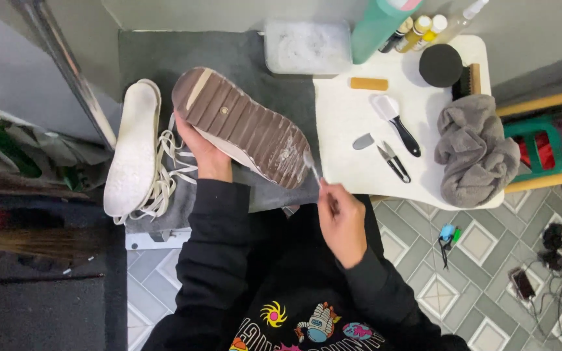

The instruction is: Applying a liquid substance to the sole of a shoe using a small brush at a repair bench.

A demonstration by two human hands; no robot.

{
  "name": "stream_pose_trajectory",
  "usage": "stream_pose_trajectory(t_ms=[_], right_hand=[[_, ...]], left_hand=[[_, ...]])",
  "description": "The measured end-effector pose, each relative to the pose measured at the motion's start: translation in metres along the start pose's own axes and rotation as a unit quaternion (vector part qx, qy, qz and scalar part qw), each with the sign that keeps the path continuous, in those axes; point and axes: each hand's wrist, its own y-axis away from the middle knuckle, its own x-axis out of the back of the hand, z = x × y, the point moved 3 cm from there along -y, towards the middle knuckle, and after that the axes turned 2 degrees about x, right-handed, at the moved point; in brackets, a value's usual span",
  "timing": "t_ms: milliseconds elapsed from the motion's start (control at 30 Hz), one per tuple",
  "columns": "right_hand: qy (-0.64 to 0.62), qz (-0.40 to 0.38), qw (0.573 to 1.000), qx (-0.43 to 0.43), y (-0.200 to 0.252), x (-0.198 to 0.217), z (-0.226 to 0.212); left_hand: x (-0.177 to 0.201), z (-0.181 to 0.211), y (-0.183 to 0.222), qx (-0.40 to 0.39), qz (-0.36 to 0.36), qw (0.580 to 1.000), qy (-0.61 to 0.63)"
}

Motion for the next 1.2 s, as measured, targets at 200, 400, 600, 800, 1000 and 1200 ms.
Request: stream_pose_trajectory(t_ms=[200,400,600,800,1000,1200], right_hand=[[-0.021,-0.050,0.998,0.046,0.031,0.003,-0.019],[-0.011,0.005,1.000,0.011,-0.007,-0.007,0.000],[0.000,-0.067,0.995,0.078,0.005,0.007,-0.010],[0.040,-0.062,0.980,0.185,-0.031,0.006,0.016],[-0.058,-0.072,0.967,0.236,-0.065,0.018,0.030],[-0.030,-0.106,0.955,0.276,-0.086,0.015,0.016]], left_hand=[[-0.001,-0.001,-0.008,0.019,-0.003,1.000,-0.016],[0.009,0.000,-0.009,0.009,0.003,1.000,-0.009],[-0.006,0.005,-0.005,-0.049,0.005,0.999,0.014],[0.004,0.001,-0.007,-0.083,0.022,0.996,0.013],[0.014,0.005,-0.017,-0.113,0.046,0.992,0.023],[0.011,0.004,-0.015,-0.139,0.048,0.989,0.030]])
